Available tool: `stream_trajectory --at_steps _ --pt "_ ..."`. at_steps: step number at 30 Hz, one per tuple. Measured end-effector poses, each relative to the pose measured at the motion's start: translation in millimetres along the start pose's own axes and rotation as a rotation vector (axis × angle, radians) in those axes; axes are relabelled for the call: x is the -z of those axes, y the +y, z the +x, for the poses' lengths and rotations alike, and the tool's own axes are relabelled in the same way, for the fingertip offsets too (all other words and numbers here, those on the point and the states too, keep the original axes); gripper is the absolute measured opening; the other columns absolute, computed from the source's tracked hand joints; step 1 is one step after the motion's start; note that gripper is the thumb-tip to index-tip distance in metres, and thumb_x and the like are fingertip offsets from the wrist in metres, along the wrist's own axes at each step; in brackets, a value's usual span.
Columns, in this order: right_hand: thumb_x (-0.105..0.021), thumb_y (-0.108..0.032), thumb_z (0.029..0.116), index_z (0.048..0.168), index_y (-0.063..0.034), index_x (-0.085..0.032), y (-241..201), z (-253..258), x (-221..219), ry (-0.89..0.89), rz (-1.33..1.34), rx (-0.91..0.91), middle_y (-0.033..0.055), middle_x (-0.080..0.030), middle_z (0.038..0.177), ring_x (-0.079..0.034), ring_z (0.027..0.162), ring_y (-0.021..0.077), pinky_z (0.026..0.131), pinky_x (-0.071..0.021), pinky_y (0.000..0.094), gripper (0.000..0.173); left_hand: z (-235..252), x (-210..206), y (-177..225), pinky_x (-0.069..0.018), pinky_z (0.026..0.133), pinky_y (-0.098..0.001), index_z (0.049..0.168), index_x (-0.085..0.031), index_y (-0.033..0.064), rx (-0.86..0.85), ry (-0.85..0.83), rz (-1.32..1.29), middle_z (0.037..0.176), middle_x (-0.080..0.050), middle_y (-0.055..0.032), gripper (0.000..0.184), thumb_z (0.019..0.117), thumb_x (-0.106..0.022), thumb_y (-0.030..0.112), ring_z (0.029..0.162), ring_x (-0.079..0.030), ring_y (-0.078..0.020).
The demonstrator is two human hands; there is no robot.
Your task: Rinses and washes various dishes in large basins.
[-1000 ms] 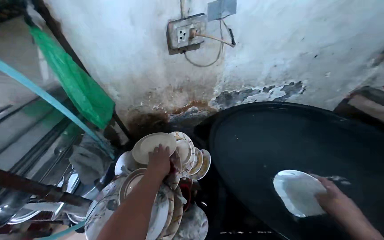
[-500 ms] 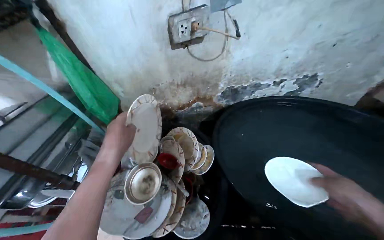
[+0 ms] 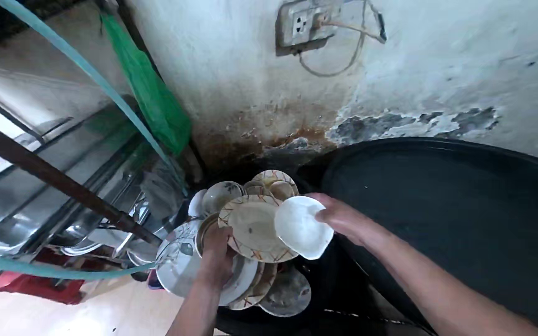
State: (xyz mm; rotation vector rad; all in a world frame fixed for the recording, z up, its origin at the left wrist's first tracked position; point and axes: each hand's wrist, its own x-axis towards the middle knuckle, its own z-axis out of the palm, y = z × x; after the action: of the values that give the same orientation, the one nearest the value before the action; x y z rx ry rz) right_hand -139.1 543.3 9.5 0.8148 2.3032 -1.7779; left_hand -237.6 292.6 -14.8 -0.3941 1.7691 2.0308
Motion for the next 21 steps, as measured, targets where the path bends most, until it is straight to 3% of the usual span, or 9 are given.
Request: stream_trajectory --at_steps 2,6,14,17,21 --pt "-0.048 0.005 0.0993 0.146 -0.0155 -0.052 -10.2 9.7 -17.5 -0.001 -0.090 0.050 0.0206 -0.063 0.130 -0.067 0.108 0.0354 0.085 -0.0559 0.0549 0.051 1.9 -0.3 1.3 -0.0604 0.073 -0.0448 0.130 -0.053 -0.0019 0.015 0.026 -0.031 0.107 -0.066 -0.0217 0.032 0.0990 -0.053 -0.001 0.090 -0.069 -0.0295" --pt "-0.050 0.004 0.0992 0.148 -0.0202 -0.052 -33.5 15.1 -38.3 0.005 -0.341 0.086 0.0189 -0.060 0.139 -0.060 0.124 0.0382 0.101 -0.0474 0.0618 0.055 4.3 3.1 -0.8 -0.0602 0.074 -0.0469 0.134 -0.050 -0.0003 0.053 0.022 -0.032 0.110 -0.065 -0.0228 0.035 0.0987 -0.054 -0.001 0.092 -0.069 -0.0316" --pt "-0.052 0.004 0.0977 0.149 -0.0225 -0.052 -27.4 16.7 -38.4 0.091 -0.476 0.176 0.0156 -0.059 0.143 -0.058 0.129 0.0383 0.104 -0.0463 0.0628 0.058 7.1 9.1 -4.5 -0.0592 0.077 -0.0492 0.139 -0.050 0.0030 0.025 0.003 -0.093 0.115 -0.065 -0.0218 0.038 0.1011 -0.049 0.001 0.096 -0.068 -0.0320" --pt "-0.053 0.007 0.0945 0.148 -0.0199 -0.054 -18.0 24.7 -44.6 0.156 -0.507 0.338 0.0180 -0.058 0.142 -0.059 0.128 0.0399 0.103 -0.0484 0.0638 0.059 9.2 6.3 -2.5 -0.0597 0.072 -0.0469 0.139 -0.048 0.0040 0.023 0.017 -0.086 0.111 -0.065 -0.0217 0.038 0.1010 -0.049 0.002 0.091 -0.069 -0.0312" --pt "-0.052 0.007 0.0959 0.146 -0.0204 -0.056 -20.0 19.6 -55.3 0.223 -0.478 0.611 0.0147 -0.056 0.146 -0.058 0.130 0.0342 0.103 -0.0523 0.0549 0.057 11.2 0.9 2.1 -0.0595 0.074 -0.0467 0.140 -0.048 0.0034 -0.031 0.004 -0.065 0.111 -0.066 -0.0214 0.037 0.1029 -0.048 0.005 0.092 -0.069 -0.0305"
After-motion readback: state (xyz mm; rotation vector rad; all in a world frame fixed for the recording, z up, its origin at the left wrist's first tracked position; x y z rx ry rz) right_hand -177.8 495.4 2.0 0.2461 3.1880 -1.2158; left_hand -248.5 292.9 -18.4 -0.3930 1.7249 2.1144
